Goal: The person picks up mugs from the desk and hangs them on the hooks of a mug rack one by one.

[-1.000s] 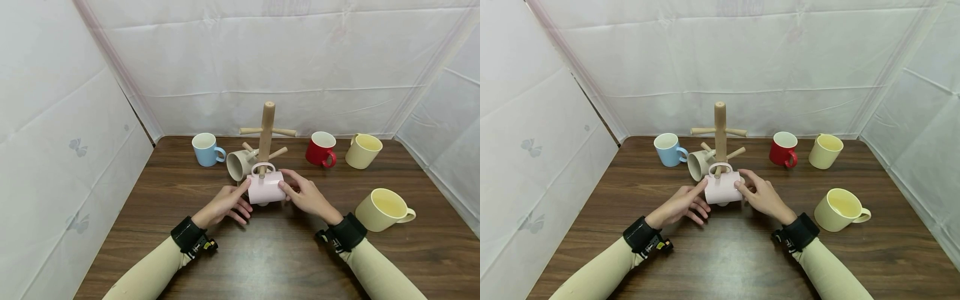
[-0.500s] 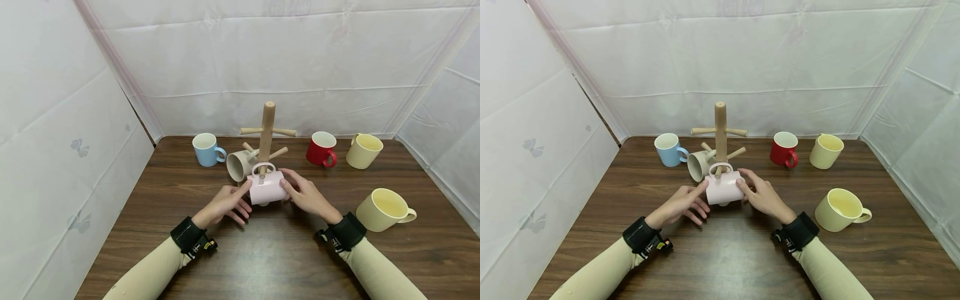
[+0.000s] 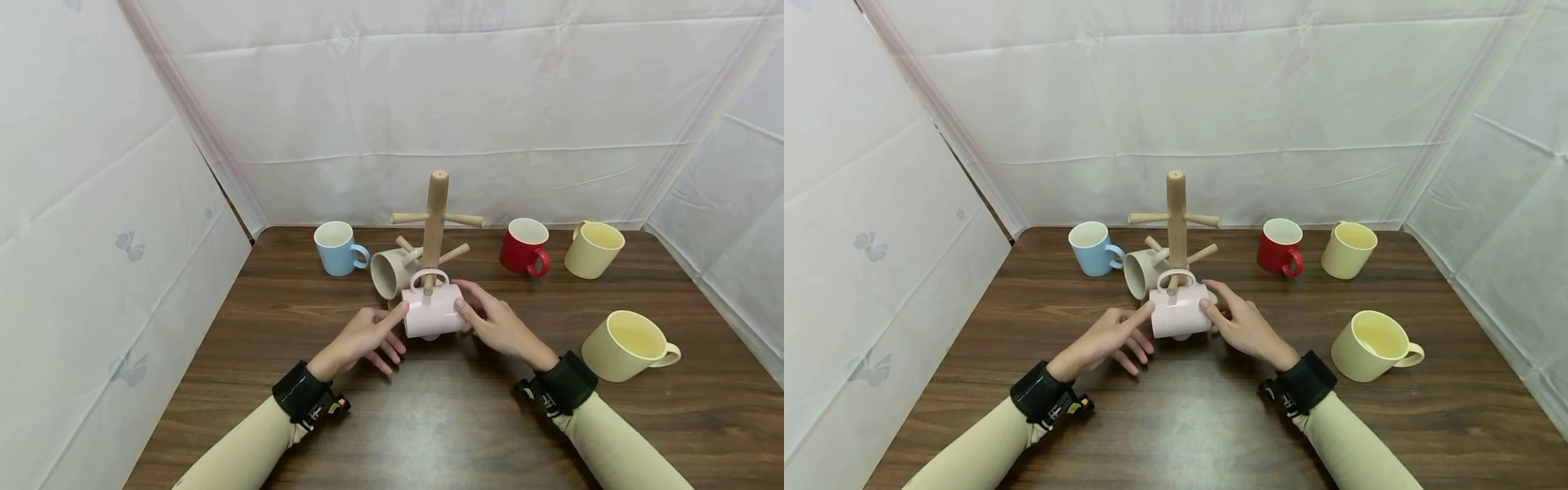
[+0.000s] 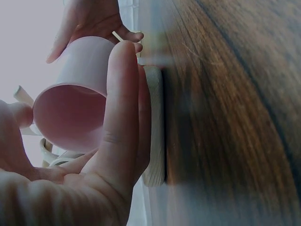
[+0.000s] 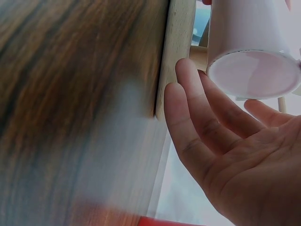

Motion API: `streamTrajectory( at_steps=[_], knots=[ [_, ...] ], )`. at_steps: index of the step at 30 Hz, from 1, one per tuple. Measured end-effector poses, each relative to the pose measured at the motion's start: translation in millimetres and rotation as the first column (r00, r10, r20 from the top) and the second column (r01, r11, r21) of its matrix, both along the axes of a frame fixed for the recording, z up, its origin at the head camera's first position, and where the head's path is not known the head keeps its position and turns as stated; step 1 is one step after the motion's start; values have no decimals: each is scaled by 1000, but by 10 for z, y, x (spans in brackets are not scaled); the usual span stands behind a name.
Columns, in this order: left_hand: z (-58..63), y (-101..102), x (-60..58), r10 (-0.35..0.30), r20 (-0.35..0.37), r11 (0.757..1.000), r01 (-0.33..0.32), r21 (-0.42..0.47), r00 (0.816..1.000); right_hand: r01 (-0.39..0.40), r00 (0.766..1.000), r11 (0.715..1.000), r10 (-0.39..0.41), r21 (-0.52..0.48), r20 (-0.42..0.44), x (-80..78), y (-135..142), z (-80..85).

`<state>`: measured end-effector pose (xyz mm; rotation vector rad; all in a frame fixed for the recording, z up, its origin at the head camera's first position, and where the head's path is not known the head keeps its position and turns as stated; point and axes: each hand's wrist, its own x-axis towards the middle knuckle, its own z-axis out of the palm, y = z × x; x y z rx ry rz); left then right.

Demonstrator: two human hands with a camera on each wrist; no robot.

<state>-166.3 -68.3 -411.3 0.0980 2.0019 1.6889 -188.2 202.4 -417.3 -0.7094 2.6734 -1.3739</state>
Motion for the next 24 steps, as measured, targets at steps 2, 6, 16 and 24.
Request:
streamTrajectory(
  at_steps=[2,6,16,24],
  knots=[
    [1,-7,14,-6,-18,1000,5,-12,1000,-2,1000,1000,2,0,-1,1,2,-4],
    [12,-20,39,-4,-53,999,2,-45,999,-2,1000,1000,2,-5,7,1,4,-2],
    [107,-72,89,19,-172,982,-51,-184,985,-9,1000,1000,9,-18,28,4,22,-14],
    [254,-90,87,53,-446,949,-184,-256,893,17,1000,998,-18,-54,-16,-59,49,44]
  ],
)
